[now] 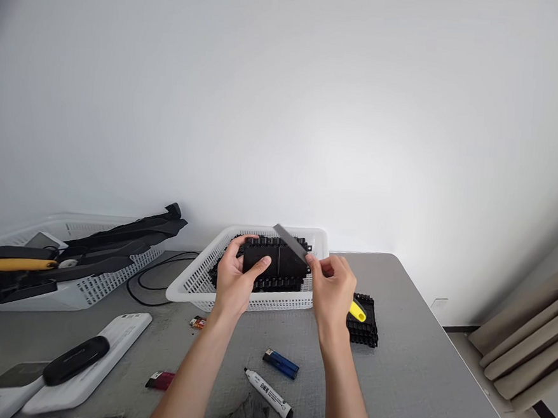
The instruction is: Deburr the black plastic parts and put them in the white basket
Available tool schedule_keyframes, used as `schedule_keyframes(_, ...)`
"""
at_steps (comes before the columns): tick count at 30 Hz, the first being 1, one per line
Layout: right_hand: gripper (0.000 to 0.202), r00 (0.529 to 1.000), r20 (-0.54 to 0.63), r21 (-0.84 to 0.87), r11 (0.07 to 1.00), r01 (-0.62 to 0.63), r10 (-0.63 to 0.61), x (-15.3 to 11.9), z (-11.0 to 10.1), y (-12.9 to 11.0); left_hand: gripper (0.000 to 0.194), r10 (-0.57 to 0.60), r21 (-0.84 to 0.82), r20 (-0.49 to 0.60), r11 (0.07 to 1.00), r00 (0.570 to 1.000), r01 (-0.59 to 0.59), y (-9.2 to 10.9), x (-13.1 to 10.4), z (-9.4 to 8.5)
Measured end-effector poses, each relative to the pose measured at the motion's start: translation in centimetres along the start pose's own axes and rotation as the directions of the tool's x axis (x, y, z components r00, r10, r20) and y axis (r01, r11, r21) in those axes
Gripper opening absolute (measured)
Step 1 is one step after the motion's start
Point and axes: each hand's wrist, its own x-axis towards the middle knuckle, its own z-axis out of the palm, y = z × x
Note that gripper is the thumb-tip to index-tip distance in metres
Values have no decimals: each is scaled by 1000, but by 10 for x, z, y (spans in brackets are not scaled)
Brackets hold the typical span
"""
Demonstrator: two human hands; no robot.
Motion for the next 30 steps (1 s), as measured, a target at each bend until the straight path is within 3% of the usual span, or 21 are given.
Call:
schedule_keyframes(3, 43, 996, -66, -24, 998, -60, 58, 2, -4, 3, 44, -14, 6, -18, 1000, 1000, 14, 0, 1, -1)
schedule_keyframes(9, 42, 999, 33, 22, 1000, 4, -5, 1, 0, 0, 45, -7, 0, 4, 1000, 1000, 7, -2, 1, -1)
schedule_keyframes(14, 44, 996, -72, -46, 997, -60, 56, 2, -3, 5, 44, 2, 30, -41, 1000, 999, 0, -4, 3, -5)
schedule_keyframes(19, 42, 1000, 27, 31, 999, -9, 8, 2, -1, 5, 46, -15, 3, 18, 1000, 1000, 15, -5, 2, -2)
schedule_keyframes(25, 44, 993, -60, -30, 995, -100, 98, 2, -3, 7, 42, 42, 62, -25, 997, 999, -40, -10, 4, -6)
schedule_keyframes(30, 43, 999, 29, 37, 999, -17, 16, 0, 0, 4, 40, 44, 89, 4, 995, 999, -44, -8, 3, -5)
